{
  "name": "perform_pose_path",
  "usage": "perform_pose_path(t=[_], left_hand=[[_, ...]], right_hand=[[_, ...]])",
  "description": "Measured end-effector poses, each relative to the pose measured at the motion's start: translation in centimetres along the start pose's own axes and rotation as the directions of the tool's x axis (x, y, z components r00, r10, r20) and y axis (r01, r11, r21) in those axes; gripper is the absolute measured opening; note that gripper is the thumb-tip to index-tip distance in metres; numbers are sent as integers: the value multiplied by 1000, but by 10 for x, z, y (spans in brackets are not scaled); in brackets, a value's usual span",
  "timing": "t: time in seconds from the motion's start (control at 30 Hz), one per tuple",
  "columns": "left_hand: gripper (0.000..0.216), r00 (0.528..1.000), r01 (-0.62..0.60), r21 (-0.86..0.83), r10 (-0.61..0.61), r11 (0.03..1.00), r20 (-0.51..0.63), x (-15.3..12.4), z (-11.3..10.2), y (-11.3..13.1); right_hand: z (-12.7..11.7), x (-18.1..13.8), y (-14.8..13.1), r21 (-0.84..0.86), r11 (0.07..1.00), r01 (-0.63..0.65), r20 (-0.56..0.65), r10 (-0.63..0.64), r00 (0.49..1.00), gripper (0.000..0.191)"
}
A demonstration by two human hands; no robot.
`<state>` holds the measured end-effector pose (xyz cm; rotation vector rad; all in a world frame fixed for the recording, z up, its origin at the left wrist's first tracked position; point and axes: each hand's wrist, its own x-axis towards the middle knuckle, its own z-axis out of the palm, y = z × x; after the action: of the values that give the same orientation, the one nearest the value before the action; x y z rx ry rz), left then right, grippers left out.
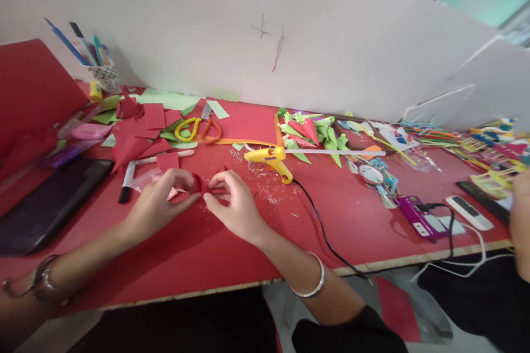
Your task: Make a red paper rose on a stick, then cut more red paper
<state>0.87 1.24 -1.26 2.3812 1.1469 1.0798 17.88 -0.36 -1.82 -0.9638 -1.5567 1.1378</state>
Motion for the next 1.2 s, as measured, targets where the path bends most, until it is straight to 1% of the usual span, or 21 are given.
perform_pose_path(t=[0.07,0.27,0.37,0.47,0.57,0.67,0.73,0.83,0.9,1.0,1.07,1.2], left_hand=[[13,999,-30,3,30,1000,-24,1,1,-1],[7,988,-143,27,142,989,61,4,0,1],[7,984,-174,24,174,984,38,4,1,1],[8,976,-218,54,218,974,3,3,2,0],[11,959,-274,147,282,950,-38,1,2,-3],[12,941,-318,267,336,910,-26,1,0,-4],[11,940,-317,307,339,897,-22,1,-2,-3],[9,944,-296,316,326,902,-46,2,-4,-3],[8,939,-304,320,339,898,-60,3,-4,-4],[6,902,-393,315,429,864,-51,3,-4,-7],[6,882,-441,310,471,842,-26,4,-4,-7],[4,883,-451,313,470,836,15,3,-6,-6]], right_hand=[[0,0,-1,-47,998,43,-15,-43,999,12],[2,-2,-9,-150,981,126,7,-126,992,15],[2,-3,-9,-164,976,145,-3,-147,989,19],[2,-3,-7,-136,984,113,-16,-116,993,21],[2,-3,-5,-118,990,81,-22,-84,996,17],[2,-2,-4,-118,991,62,-37,-66,997,13],[1,-1,-4,-97,994,57,-39,-61,997,12],[0,0,-4,-48,998,36,-42,-38,998,10],[0,1,-4,-1,1000,-4,-41,3,999,9],[-1,1,-5,59,996,-61,-24,63,998,13],[-2,1,-6,59,996,-67,-14,68,998,15],[-2,0,-9,-28,998,-51,-23,51,998,14]])
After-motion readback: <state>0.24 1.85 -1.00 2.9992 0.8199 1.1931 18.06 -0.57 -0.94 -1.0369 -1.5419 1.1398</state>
